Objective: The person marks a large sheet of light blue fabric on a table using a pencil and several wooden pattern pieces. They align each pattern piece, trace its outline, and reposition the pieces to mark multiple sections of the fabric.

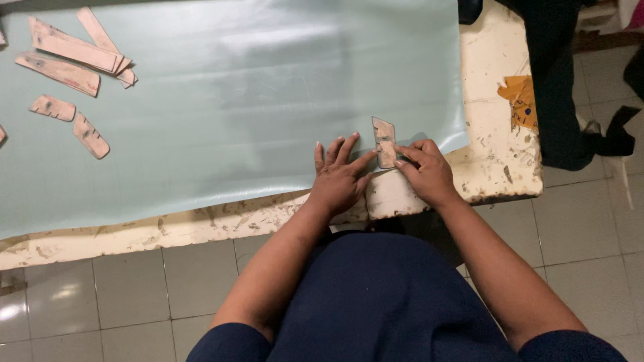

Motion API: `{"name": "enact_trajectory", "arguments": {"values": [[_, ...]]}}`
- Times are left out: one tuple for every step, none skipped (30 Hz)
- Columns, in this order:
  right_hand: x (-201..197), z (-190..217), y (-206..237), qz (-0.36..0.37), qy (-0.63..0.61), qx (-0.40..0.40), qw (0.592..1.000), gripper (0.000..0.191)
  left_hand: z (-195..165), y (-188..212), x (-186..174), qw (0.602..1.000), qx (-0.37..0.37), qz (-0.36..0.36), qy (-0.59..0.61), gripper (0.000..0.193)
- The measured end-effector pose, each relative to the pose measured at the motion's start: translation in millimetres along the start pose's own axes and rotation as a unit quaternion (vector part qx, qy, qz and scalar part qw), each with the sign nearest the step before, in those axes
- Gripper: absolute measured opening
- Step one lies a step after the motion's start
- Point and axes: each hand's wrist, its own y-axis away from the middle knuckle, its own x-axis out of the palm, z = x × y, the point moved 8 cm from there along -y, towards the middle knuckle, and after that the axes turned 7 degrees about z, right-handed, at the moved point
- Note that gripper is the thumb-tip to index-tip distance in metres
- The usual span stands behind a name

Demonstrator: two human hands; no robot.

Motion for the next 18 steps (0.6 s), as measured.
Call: {"name": "enact_trajectory", "arguments": {"values": [[0.7,-1.4,-0.3,0.0,-0.008,0.006,1.0,0.035,-0.2,0.3,-0.7,1.0,0.001,-0.004,0.0,0.052],[0.7,-1.6,-0.3,-0.001,-0.008,0.005,1.0,0.034,-0.7,0.5,-1.1,1.0,0.001,-0.008,-0.001,0.052],[0.7,-1.4,-0.1,-0.003,-0.007,0.003,1.0,0.034,-1.0,0.9,-1.6,1.0,0.001,-0.013,-0.001,0.053],[0.4,-0.9,-0.3,-0.005,-0.007,0.002,1.0,0.034,-1.1,0.5,-1.4,1.0,0.001,-0.011,-0.003,0.053],[0.1,-0.2,-0.6,-0.005,-0.004,0.0,1.0,0.034,-1.0,0.2,-1.4,1.0,0.001,-0.009,-0.005,0.053],[-0.3,0.5,-0.4,-0.006,0.0,-0.002,1.0,0.034,-1.2,0.0,-1.2,1.0,0.001,-0.007,-0.007,0.053],[-0.6,1.3,-0.2,-0.006,0.003,-0.003,1.0,0.034,-1.2,-0.1,-0.9,1.0,0.0,-0.004,-0.007,0.054],[-0.5,1.2,-0.3,-0.005,0.001,0.001,1.0,0.034,-1.2,-0.4,-0.7,1.0,-0.001,-0.002,-0.007,0.054],[-0.3,1.2,-0.4,-0.005,-0.001,0.005,1.0,0.034,-1.1,-0.8,-0.7,1.0,-0.001,0.001,-0.008,0.055],[-0.2,0.9,-0.4,-0.004,-0.004,0.009,1.0,0.034,-1.5,-1.2,-0.3,1.0,-0.001,0.004,-0.008,0.055],[-0.1,0.6,-0.4,-0.003,-0.003,0.014,1.0,0.034,-1.6,-1.7,0.0,1.0,-0.001,0.008,-0.008,0.055],[0.1,0.2,-0.3,-0.002,-0.003,0.018,1.0,0.034,-1.5,-1.9,0.1,1.0,-0.001,0.011,-0.009,0.056],[0.3,-0.2,-0.2,-0.001,-0.003,0.023,1.0,0.034,-1.4,-1.5,-0.5,1.0,0.0,0.009,-0.009,0.056],[-0.1,0.9,-0.2,-0.003,0.003,0.017,1.0,0.034,-1.6,-0.9,-0.8,1.0,0.001,0.007,-0.009,0.056],[-0.6,1.9,0.1,-0.006,0.009,0.012,1.0,0.034,-1.9,-0.3,-1.0,1.0,0.001,0.006,-0.009,0.056],[-0.9,3.0,0.2,-0.008,0.014,0.007,1.0,0.033,-2.0,0.2,-1.3,1.0,0.003,0.004,-0.011,0.057],[-0.5,2.6,0.1,-0.007,0.011,0.01,1.0,0.034,-1.9,0.6,-1.8,1.0,0.004,0.001,-0.013,0.057],[-0.2,2.1,0.2,-0.006,0.007,0.013,1.0,0.034,-2.0,0.9,-2.0,1.0,0.005,-0.001,-0.014,0.057]]}}
